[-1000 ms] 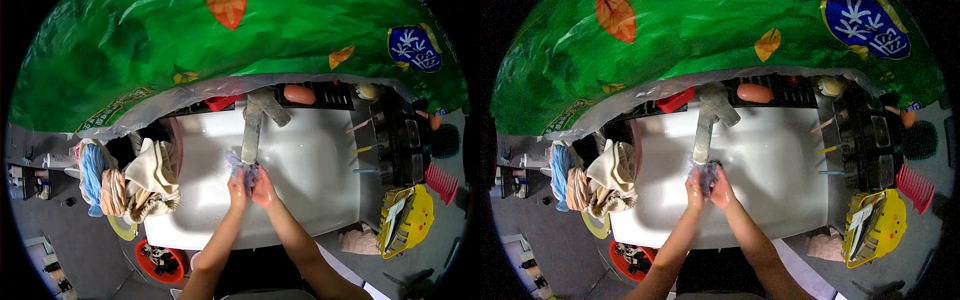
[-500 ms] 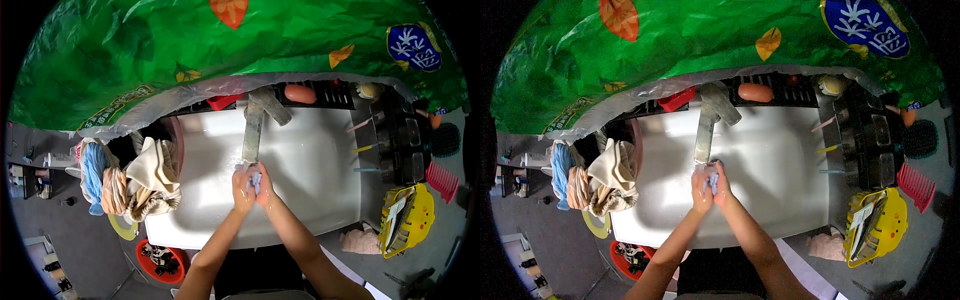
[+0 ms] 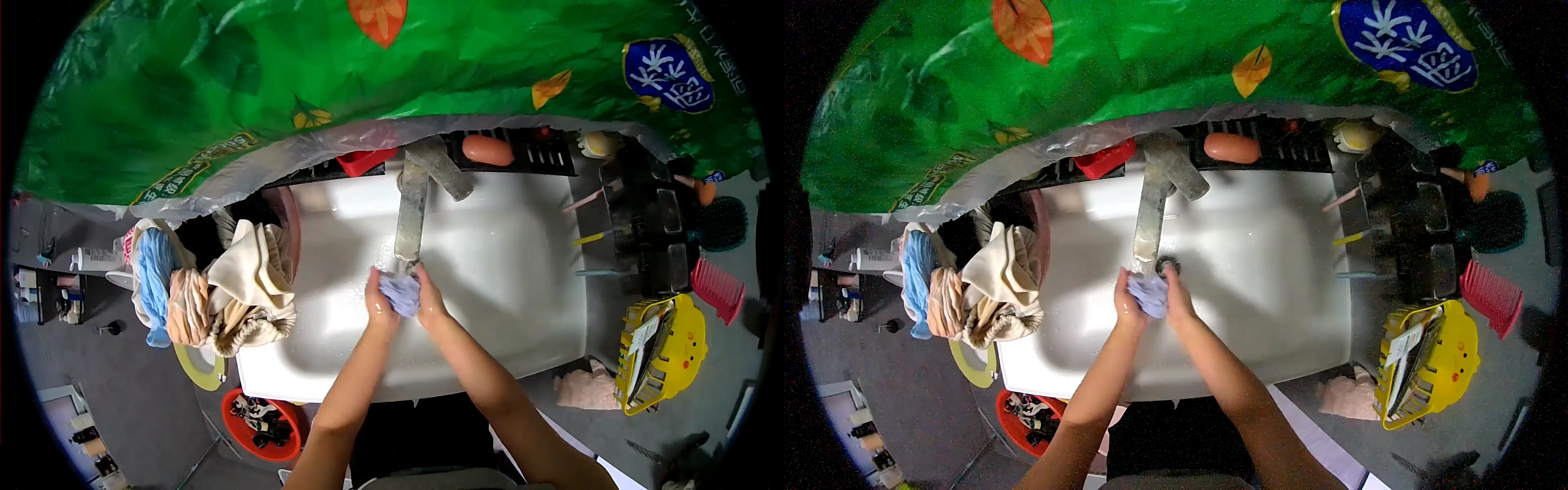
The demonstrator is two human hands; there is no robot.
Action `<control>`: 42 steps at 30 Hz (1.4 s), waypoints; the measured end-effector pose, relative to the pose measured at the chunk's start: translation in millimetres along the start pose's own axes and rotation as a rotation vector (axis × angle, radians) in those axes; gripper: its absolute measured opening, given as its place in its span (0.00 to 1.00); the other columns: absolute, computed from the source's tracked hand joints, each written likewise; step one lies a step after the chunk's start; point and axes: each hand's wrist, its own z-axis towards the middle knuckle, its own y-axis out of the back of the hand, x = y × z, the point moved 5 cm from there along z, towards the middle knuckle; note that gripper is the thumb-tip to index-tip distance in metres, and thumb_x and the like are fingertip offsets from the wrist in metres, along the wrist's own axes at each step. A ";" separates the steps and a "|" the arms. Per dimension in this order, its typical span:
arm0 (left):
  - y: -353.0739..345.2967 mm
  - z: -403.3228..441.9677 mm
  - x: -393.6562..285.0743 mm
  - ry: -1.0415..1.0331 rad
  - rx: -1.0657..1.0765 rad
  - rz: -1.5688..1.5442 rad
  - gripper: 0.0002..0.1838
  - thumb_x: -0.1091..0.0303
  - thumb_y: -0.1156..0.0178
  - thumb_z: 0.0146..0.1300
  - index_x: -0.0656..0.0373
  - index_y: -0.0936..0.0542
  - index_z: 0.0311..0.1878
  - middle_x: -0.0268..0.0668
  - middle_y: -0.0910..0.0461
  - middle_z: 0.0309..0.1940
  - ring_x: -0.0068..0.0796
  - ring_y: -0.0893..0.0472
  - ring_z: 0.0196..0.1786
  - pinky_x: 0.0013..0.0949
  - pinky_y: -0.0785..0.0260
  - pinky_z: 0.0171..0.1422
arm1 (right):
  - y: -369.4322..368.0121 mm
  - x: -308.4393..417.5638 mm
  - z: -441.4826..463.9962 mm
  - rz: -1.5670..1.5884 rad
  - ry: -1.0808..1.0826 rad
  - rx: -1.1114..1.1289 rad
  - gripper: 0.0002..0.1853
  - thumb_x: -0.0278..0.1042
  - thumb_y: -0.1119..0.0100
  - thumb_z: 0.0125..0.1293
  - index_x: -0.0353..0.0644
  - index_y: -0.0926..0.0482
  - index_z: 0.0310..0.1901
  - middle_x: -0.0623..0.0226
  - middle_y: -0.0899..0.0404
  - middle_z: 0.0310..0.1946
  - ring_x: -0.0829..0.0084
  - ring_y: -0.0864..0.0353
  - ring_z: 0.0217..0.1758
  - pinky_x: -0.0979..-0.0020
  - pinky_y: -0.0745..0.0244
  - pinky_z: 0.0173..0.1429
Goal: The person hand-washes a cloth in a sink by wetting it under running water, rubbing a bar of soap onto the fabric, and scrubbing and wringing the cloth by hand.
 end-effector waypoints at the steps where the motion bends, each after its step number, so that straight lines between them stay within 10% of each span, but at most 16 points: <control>1: -11.0 -5.1 -4.8 0.128 0.030 -0.229 0.19 0.54 0.56 0.63 0.62 0.28 0.43 0.39 0.25 0.38 0.30 0.26 0.42 0.33 0.35 0.48 | 4.4 5.1 -1.6 0.071 -0.024 0.057 0.18 0.48 0.54 0.61 0.42 0.28 0.43 0.68 0.25 0.39 0.72 0.27 0.43 0.71 0.34 0.51; 9: 38.0 -25.2 -26.0 -0.174 -0.175 0.229 0.18 0.53 0.60 0.65 0.55 0.31 0.48 0.33 0.27 0.45 0.28 0.31 0.51 0.34 0.40 0.56 | 21.6 63.7 -41.6 0.003 0.202 0.142 0.13 0.27 0.48 0.57 0.45 0.30 0.45 0.72 0.27 0.42 0.74 0.28 0.48 0.69 0.33 0.51; 15: 50.6 -38.1 -38.8 -0.033 -0.062 -0.254 0.11 0.64 0.59 0.63 0.56 0.30 0.44 0.35 0.26 0.38 0.27 0.27 0.40 0.31 0.34 0.46 | 16.5 72.3 -53.2 0.127 0.231 0.118 0.14 0.35 0.49 0.60 0.45 0.31 0.48 0.71 0.28 0.44 0.72 0.29 0.48 0.67 0.33 0.52; 20: 59.0 -38.1 -30.1 0.191 -0.241 0.426 0.17 0.61 0.64 0.63 0.54 0.35 0.52 0.39 0.30 0.43 0.35 0.26 0.39 0.35 0.31 0.38 | -21.9 53.7 -65.6 0.234 -0.124 0.424 0.18 0.45 0.54 0.62 0.44 0.32 0.49 0.68 0.28 0.44 0.67 0.28 0.48 0.62 0.34 0.54; 26: 4.7 -32.5 -1.0 0.557 0.237 0.161 0.23 0.49 0.65 0.65 0.55 0.33 0.52 0.39 0.27 0.45 0.30 0.25 0.42 0.37 0.30 0.43 | -39.0 39.9 -63.7 0.088 -0.183 0.472 0.18 0.44 0.54 0.62 0.41 0.31 0.48 0.65 0.26 0.43 0.65 0.27 0.46 0.63 0.32 0.52; 32: -10.5 -17.2 -11.9 0.121 0.212 0.109 0.21 0.51 0.57 0.63 0.59 0.30 0.47 0.38 0.25 0.44 0.32 0.24 0.45 0.35 0.33 0.53 | -9.0 64.0 -38.8 -0.295 0.183 0.255 0.16 0.45 0.51 0.60 0.44 0.28 0.45 0.67 0.26 0.42 0.70 0.29 0.50 0.64 0.35 0.54; 36: -29.0 -31.3 -18.8 -0.059 0.096 0.098 0.16 0.56 0.53 0.63 0.59 0.29 0.44 0.34 0.24 0.37 0.26 0.25 0.39 0.30 0.31 0.45 | 3.6 14.8 -22.2 -0.131 -0.491 0.223 0.24 0.58 0.58 0.60 0.52 0.33 0.51 0.68 0.29 0.49 0.66 0.32 0.54 0.54 0.40 0.57; 42: -4.9 -36.2 -28.0 -0.319 -0.229 0.328 0.13 0.57 0.51 0.63 0.57 0.27 0.30 0.26 0.30 0.21 0.16 0.34 0.25 0.22 0.39 0.30 | 11.5 13.1 6.2 0.008 -0.066 0.194 0.15 0.38 0.48 0.58 0.45 0.30 0.47 0.70 0.26 0.44 0.69 0.26 0.44 0.67 0.32 0.50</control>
